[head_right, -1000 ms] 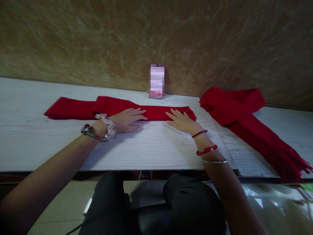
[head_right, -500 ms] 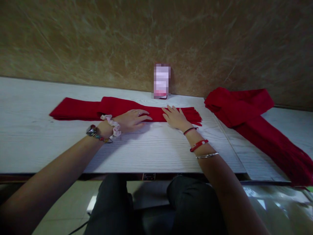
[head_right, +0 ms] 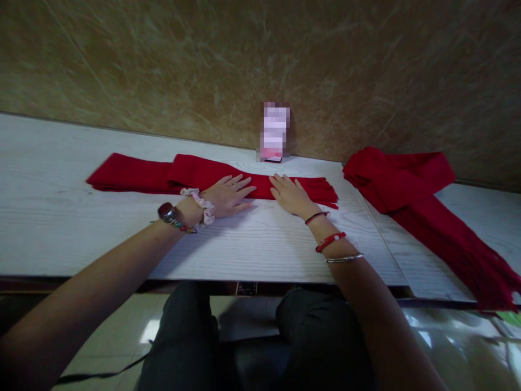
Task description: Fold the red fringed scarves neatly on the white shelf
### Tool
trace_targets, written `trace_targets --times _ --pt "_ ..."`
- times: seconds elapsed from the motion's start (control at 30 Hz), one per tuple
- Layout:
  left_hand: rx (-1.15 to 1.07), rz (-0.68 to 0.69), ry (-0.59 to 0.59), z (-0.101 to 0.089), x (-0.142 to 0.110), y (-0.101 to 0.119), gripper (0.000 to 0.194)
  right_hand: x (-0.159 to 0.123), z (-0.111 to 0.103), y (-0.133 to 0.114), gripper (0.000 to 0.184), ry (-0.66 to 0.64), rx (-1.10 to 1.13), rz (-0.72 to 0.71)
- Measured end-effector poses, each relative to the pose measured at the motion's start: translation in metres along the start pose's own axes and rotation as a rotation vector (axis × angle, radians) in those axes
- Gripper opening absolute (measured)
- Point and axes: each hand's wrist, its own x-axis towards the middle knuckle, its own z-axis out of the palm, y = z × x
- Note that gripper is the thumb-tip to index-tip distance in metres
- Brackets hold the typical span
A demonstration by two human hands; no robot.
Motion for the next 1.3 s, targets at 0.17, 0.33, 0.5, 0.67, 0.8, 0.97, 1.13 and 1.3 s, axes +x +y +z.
trace_targets --times 0.17,0.33,0.5,0.67,0.8,0.97,1.13,1.3 --pt "-0.004 0.039 -0.052 0.000 0.000 -0.002 0.056 0.000 -0.003 0.001 0.051 -0.012 -0.018 0.119" --pt "0.001 0.050 -0.071 0.001 0.001 -0.004 0.055 0.002 -0.004 -0.008 0.051 0.019 0.010 -0.045" --pt "-0.011 0.049 -0.077 0.000 0.001 -0.005 0.054 0.001 -0.005 0.000 0.051 -0.070 0.017 0.052" --pt "-0.001 0.053 -0.065 -0.003 -0.001 -0.004 0.052 -0.005 -0.005 0.018 0.052 -0.038 -0.035 0.200" --pt "-0.007 0.053 -0.065 -0.004 -0.001 -0.003 0.052 -0.005 -0.008 0.021 0.052 0.074 -0.076 0.207" --pt "-0.023 0.048 -0.065 -0.005 0.000 -0.003 0.053 0.004 -0.005 0.007 0.053 0.120 -0.044 -0.024" --pt "-0.013 0.054 -0.062 -0.003 -0.001 -0.003 0.051 0.008 0.004 0.004 0.052 0.005 -0.012 -0.029" --pt "-0.004 0.100 -0.016 -0.006 -0.002 -0.004 0.049 0.004 0.005 0.007 0.052 -0.002 -0.027 0.001"
